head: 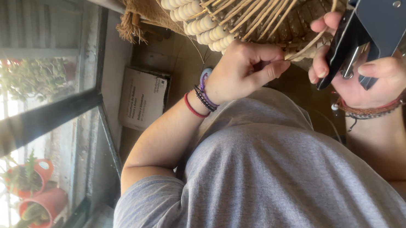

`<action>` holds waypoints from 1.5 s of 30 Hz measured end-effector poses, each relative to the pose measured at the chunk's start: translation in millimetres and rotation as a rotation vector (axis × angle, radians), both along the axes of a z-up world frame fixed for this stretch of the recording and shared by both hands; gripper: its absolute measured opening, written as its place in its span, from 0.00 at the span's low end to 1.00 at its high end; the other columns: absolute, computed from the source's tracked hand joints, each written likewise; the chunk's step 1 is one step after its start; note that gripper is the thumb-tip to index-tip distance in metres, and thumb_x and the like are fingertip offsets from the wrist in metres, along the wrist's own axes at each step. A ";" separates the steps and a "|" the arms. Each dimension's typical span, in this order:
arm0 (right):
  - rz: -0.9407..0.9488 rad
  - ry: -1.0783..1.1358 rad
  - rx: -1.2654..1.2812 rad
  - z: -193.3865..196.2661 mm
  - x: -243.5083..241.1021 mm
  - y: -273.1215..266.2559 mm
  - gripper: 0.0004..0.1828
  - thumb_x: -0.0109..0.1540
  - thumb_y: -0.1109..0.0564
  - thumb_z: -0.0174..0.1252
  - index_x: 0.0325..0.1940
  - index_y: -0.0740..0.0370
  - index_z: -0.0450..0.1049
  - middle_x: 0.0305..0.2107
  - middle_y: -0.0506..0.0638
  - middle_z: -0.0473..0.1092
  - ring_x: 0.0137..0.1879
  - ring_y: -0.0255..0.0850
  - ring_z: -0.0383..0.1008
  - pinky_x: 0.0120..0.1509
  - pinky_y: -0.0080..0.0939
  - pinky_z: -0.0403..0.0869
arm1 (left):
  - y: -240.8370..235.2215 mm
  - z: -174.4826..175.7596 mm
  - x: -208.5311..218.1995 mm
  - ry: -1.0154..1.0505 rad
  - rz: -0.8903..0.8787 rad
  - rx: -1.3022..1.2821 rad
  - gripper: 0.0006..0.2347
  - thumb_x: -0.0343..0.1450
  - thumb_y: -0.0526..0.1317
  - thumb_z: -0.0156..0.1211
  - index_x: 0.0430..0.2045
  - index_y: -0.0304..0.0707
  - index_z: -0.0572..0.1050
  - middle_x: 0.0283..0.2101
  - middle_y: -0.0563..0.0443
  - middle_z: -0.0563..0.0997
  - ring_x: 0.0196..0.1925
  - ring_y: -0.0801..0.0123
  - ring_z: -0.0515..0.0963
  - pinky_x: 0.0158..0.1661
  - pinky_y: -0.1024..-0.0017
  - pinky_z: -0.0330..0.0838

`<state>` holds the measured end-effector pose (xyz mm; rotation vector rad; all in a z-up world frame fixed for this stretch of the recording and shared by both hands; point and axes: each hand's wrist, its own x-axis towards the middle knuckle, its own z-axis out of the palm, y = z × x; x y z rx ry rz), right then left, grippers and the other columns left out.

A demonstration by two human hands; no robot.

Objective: The person uses pliers to adjust a metal ring on a woven lampshade, then uses a staple gun to secure a cord to the shade's frame. The person works on the lampshade while standing in a room with a window and potted plants.

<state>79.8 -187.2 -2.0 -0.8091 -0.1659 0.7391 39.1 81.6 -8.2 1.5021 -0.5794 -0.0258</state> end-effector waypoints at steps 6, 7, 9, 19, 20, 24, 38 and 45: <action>-0.056 -0.059 0.123 -15.7 -58.8 -20.7 0.39 0.59 0.60 0.56 0.76 0.70 0.61 0.63 0.60 0.65 0.47 0.51 0.79 0.51 0.49 0.79 | 6.5 -4.0 5.5 -0.051 -0.121 0.059 0.09 0.77 0.41 0.56 0.28 0.39 0.77 0.25 0.57 0.78 0.22 0.75 0.70 0.26 0.77 0.62; -0.068 -0.059 0.122 -19.8 -68.2 -26.3 0.39 0.59 0.60 0.56 0.76 0.70 0.61 0.63 0.60 0.65 0.47 0.51 0.79 0.51 0.49 0.79 | 6.0 -1.9 7.3 -0.051 -0.133 0.058 0.09 0.77 0.41 0.56 0.28 0.39 0.77 0.25 0.57 0.78 0.22 0.75 0.70 0.26 0.77 0.62; -0.236 -0.012 -0.026 -28.9 -87.7 -37.7 0.40 0.54 0.54 0.59 0.72 0.65 0.65 0.60 0.57 0.65 0.40 0.50 0.76 0.46 0.51 0.76 | 4.3 1.3 9.4 -0.141 -0.167 0.109 0.06 0.76 0.40 0.59 0.33 0.38 0.78 0.34 0.53 0.83 0.33 0.69 0.82 0.38 0.75 0.76; -0.360 -0.063 -0.127 -26.6 -101.8 -37.5 0.42 0.55 0.53 0.56 0.75 0.60 0.64 0.67 0.52 0.63 0.41 0.47 0.74 0.48 0.51 0.74 | 10.2 3.1 -15.5 -0.156 0.098 -0.030 0.04 0.77 0.34 0.57 0.39 0.33 0.76 0.42 0.46 0.77 0.45 0.62 0.80 0.51 0.68 0.79; -0.342 -0.042 -0.079 -25.8 -101.0 -35.3 0.41 0.55 0.55 0.56 0.74 0.63 0.64 0.66 0.55 0.64 0.42 0.49 0.75 0.48 0.52 0.76 | 11.1 5.6 -22.3 0.005 0.147 0.007 0.10 0.78 0.41 0.52 0.28 0.38 0.77 0.31 0.53 0.76 0.32 0.71 0.74 0.39 0.73 0.71; -0.280 0.089 -0.054 -31.6 -101.1 -31.2 0.40 0.55 0.57 0.57 0.73 0.67 0.64 0.65 0.60 0.65 0.46 0.52 0.78 0.49 0.52 0.74 | -9.8 -40.5 -40.0 0.276 -0.128 0.126 0.17 0.79 0.47 0.40 0.46 0.42 0.79 0.40 0.49 0.89 0.38 0.72 0.91 0.32 0.82 0.88; 0.006 -0.203 -0.418 -20.7 -83.4 -55.1 0.38 0.57 0.53 0.57 0.71 0.68 0.59 0.70 0.66 0.60 0.41 0.55 0.76 0.42 0.49 0.78 | -91.5 -43.9 -102.7 0.528 0.237 -0.631 0.15 0.82 0.47 0.44 0.46 0.36 0.77 0.37 0.54 0.77 0.46 0.71 0.81 0.53 0.78 0.71; 0.284 -0.307 -0.273 -5.0 -7.6 -63.5 0.41 0.51 0.59 0.51 0.72 0.65 0.62 0.74 0.64 0.59 0.45 0.58 0.78 0.48 0.49 0.82 | -117.9 -56.1 -103.6 0.546 0.560 -0.638 0.16 0.79 0.48 0.47 0.33 0.37 0.78 0.25 0.55 0.72 0.27 0.77 0.71 0.32 0.82 0.66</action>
